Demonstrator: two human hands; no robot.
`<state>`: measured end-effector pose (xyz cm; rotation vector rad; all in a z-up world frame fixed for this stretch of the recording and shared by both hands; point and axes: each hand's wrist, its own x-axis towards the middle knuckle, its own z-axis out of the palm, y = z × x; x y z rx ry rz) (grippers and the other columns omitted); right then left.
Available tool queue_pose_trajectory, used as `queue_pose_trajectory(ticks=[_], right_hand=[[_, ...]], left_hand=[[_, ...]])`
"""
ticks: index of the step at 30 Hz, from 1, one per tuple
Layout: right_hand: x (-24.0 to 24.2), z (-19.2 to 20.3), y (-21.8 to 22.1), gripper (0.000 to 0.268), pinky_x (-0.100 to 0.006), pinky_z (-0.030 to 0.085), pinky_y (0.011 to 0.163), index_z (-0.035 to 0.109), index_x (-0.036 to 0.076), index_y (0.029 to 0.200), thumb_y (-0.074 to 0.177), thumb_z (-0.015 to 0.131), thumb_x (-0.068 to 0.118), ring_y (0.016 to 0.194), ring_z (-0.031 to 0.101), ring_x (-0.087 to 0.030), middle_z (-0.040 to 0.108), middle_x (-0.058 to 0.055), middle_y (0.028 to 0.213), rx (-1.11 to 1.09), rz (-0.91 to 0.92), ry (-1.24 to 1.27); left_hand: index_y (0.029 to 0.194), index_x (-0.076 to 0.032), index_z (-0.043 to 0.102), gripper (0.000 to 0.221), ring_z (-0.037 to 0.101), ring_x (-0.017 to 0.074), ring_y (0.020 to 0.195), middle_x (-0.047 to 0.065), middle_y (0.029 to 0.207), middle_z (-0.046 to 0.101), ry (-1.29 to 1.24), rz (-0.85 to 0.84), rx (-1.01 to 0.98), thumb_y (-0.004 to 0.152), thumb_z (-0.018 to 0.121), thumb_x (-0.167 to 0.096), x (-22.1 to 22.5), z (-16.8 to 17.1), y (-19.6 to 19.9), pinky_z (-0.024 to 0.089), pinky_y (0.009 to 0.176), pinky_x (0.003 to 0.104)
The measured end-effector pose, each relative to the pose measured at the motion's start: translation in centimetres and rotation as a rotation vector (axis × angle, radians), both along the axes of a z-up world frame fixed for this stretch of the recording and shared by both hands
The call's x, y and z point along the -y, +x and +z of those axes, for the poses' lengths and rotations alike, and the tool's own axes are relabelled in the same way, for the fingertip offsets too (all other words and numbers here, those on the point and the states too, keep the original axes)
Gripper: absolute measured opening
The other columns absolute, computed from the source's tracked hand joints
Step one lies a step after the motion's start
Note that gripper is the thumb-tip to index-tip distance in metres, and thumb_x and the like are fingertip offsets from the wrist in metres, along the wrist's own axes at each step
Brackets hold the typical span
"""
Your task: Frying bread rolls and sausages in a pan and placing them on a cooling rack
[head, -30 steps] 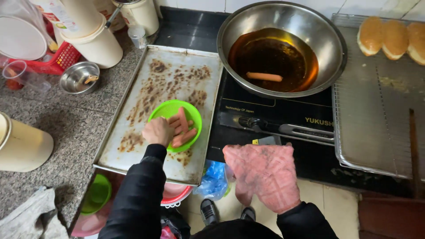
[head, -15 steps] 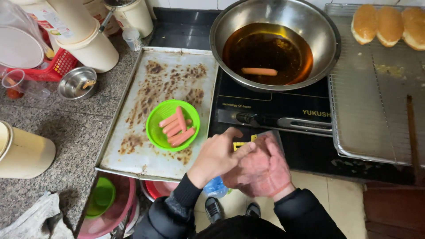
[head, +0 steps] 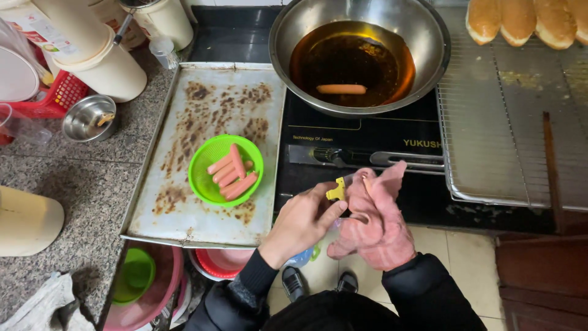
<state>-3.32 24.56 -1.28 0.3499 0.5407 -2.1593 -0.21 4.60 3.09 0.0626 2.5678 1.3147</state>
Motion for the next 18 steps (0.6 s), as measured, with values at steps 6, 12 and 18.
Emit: queue_pose_trajectory(ticks=[6, 12, 18], right_hand=[[-1.1, -0.2, -0.2, 0.041, -0.029, 0.041, 0.041, 0.067, 0.039, 0.116, 0.109, 0.054, 0.078, 0.056, 0.054, -0.013, 0.061, -0.003, 0.102, -0.060, -0.080, 0.038], [-1.3, -0.4, -0.2, 0.041, -0.025, 0.039, 0.036, 0.066, 0.033, 0.126, 0.112, 0.055, 0.070, 0.050, 0.054, -0.014, 0.063, -0.012, 0.103, -0.122, -0.152, 0.075], [-1.3, -1.5, 0.2, 0.042, -0.022, 0.037, 0.031, 0.066, 0.027, 0.136, 0.115, 0.056, 0.062, 0.044, 0.054, -0.015, 0.064, -0.021, 0.104, -0.183, -0.228, 0.115]], left_hand=[[0.153, -0.009, 0.068, 0.059, 0.075, 0.0514, 0.123, 0.021, 0.121, 0.082, 0.080, -0.052, -0.096, 0.113, 0.057, -0.051, -0.9, 2.1, 0.9, 0.060, 0.105, 0.063], [0.155, -0.001, 0.064, 0.062, 0.073, 0.0535, 0.121, 0.025, 0.117, 0.079, 0.095, -0.063, -0.170, 0.110, 0.066, -0.044, -0.9, 0.1, 0.6, 0.059, 0.103, 0.065], [0.149, -0.011, 0.071, 0.052, 0.075, 0.0457, 0.117, 0.015, 0.109, 0.078, 0.059, -0.021, -0.294, 0.107, 0.074, -0.041, -0.5, 0.2, -0.9, 0.062, 0.098, 0.059]])
